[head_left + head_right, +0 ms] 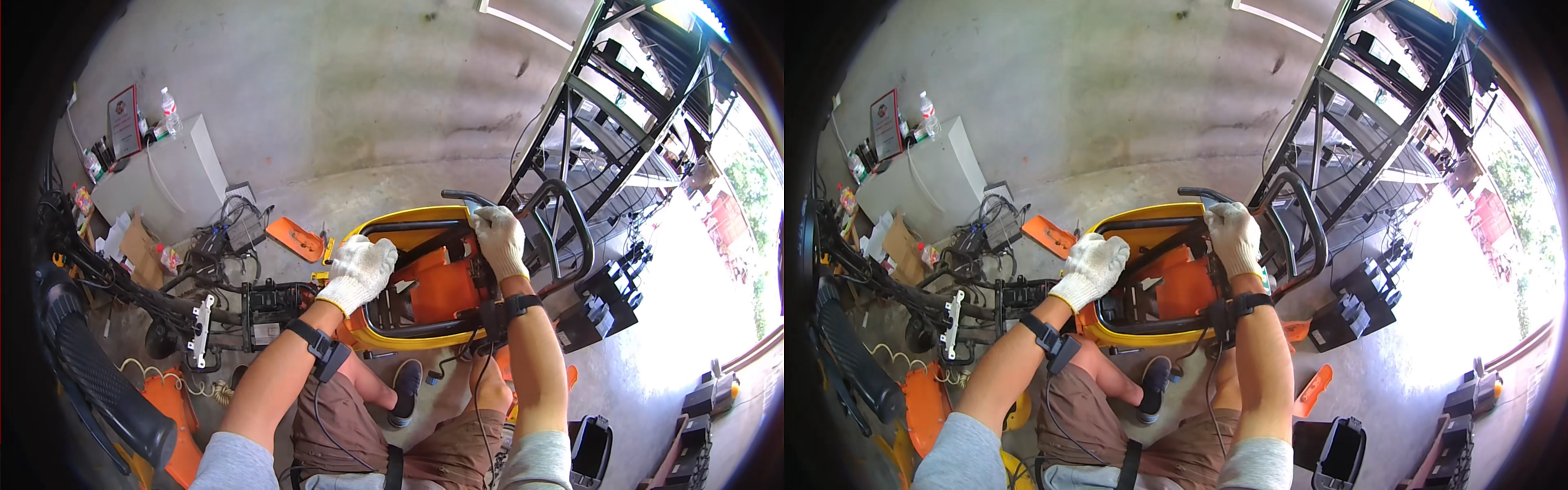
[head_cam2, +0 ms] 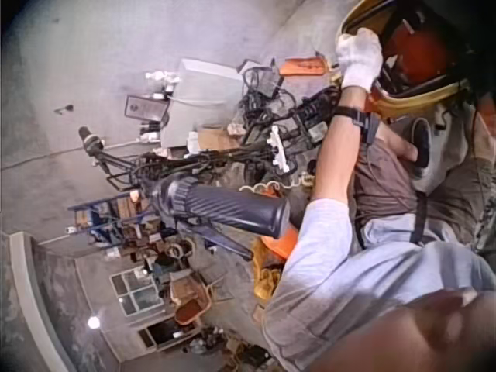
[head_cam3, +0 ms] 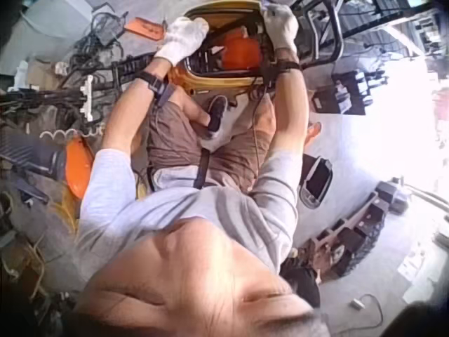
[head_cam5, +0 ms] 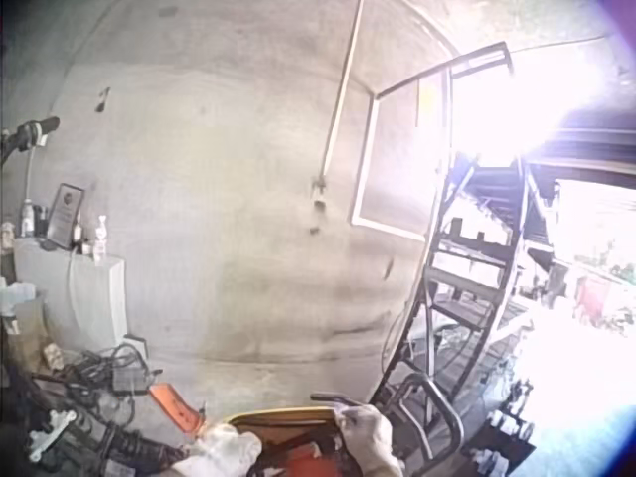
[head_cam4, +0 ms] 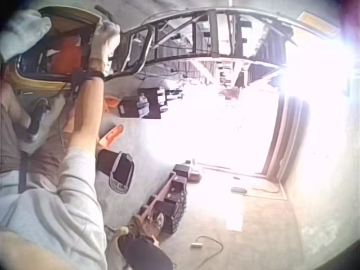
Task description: The recorder is assembling and repairing components of a disassembled electric motorcycle, specifically focusing on the internal compartment and framing.
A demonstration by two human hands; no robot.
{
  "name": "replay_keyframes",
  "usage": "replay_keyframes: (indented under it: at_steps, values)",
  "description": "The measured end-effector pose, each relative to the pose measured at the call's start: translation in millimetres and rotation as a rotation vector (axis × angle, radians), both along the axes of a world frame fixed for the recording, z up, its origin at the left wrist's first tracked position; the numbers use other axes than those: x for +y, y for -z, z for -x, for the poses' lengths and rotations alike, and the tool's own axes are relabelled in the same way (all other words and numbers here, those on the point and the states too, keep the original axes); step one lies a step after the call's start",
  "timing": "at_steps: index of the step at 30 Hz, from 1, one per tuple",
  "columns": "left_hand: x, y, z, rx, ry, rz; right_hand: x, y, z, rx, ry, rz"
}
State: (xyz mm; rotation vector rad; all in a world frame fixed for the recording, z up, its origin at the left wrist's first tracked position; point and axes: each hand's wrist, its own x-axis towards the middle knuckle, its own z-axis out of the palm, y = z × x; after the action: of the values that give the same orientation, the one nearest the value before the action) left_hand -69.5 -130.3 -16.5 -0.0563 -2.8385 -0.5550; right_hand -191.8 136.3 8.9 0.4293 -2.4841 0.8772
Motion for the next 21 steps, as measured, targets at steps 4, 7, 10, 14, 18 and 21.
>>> replay_keyframes:
  at_steps: [4,7,10,14,18,21]
  values:
    - [0.1,0.1,-1.2,0.011,0.002,0.010,-4.0,-2.5,-0.4,-0.084,0.074,-0.006]
    - [0.3,0.3,-0.7,0.034,0.004,0.006,-1.0,-0.5,-3.1,0.000,0.029,-0.034]
    - [-0.2,1.2,-0.5,0.043,0.015,0.018,2.5,1.6,-2.4,0.054,-0.037,-0.022]
    - [1.0,1.3,-1.0,0.030,-0.010,0.007,1.4,-0.7,1.0,-0.009,0.017,-0.016]
    - [2.5,-0.9,-1.4,0.014,-0.036,0.005,-1.2,-3.0,0.2,-0.120,0.067,-0.003]
    - [2.0,-1.1,-1.4,0.017,-0.020,-0.004,-0.6,0.4,-1.9,0.025,0.014,0.002]
